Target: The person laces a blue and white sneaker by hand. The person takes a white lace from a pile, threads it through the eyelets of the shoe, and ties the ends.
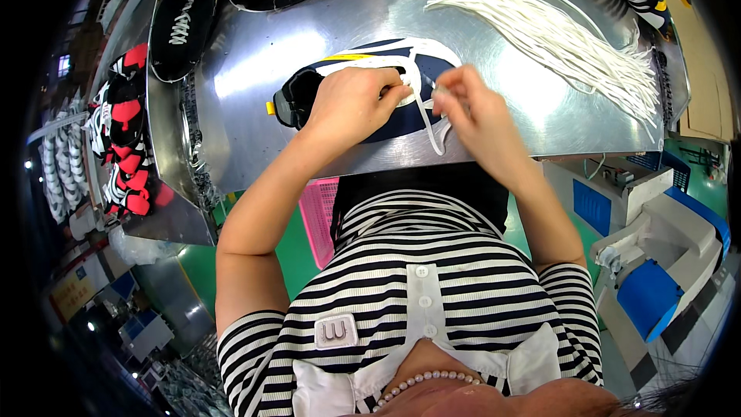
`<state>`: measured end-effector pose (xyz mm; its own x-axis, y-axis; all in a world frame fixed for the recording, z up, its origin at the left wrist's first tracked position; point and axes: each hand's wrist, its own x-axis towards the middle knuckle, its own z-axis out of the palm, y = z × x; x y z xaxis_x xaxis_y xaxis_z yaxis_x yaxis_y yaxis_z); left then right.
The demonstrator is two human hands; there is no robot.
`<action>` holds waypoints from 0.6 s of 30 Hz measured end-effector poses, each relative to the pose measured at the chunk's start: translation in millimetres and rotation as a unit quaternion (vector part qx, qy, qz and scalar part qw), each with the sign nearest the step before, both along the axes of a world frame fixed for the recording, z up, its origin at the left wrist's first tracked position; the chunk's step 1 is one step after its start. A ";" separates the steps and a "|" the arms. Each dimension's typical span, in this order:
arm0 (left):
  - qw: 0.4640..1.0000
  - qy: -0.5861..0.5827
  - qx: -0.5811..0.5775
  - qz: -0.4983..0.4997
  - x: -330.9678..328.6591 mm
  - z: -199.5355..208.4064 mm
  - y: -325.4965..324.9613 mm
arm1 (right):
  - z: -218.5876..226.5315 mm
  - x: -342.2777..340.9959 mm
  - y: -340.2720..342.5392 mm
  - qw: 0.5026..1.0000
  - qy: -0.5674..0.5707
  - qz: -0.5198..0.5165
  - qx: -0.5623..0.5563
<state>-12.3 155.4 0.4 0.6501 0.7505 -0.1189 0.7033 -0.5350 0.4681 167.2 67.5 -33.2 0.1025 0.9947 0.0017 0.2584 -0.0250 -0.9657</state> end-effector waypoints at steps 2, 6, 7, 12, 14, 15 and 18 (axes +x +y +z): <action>1.000 -0.021 0.003 -0.003 0.4 -1.9 0.5 | -1.8 1.5 -14.6 0.999 0.002 0.043 -0.013; 1.000 -0.010 -0.023 0.005 0.9 -3.1 0.6 | -9.3 -3.2 -19.7 0.999 -0.020 0.035 0.005; 1.000 -0.009 -0.025 0.003 0.8 -3.1 0.5 | -10.3 -4.5 -18.0 0.999 -0.024 0.036 0.009; 0.998 -0.001 -0.065 -0.002 -1.9 -2.7 -3.2 | -11.3 -1.0 -13.3 0.996 -0.058 0.057 0.018; 0.995 -0.076 -0.054 -0.047 -3.9 -1.9 -8.1 | -14.7 1.8 -14.0 0.991 -0.120 0.062 -0.002; 0.992 -0.092 -0.061 -0.060 -4.6 -1.8 -11.6 | -17.6 1.2 -13.7 0.987 -0.140 0.066 0.044; 0.990 -0.086 -0.033 -0.108 -6.4 -2.7 -24.0 | -25.2 -10.5 -11.5 0.983 -0.174 0.058 0.014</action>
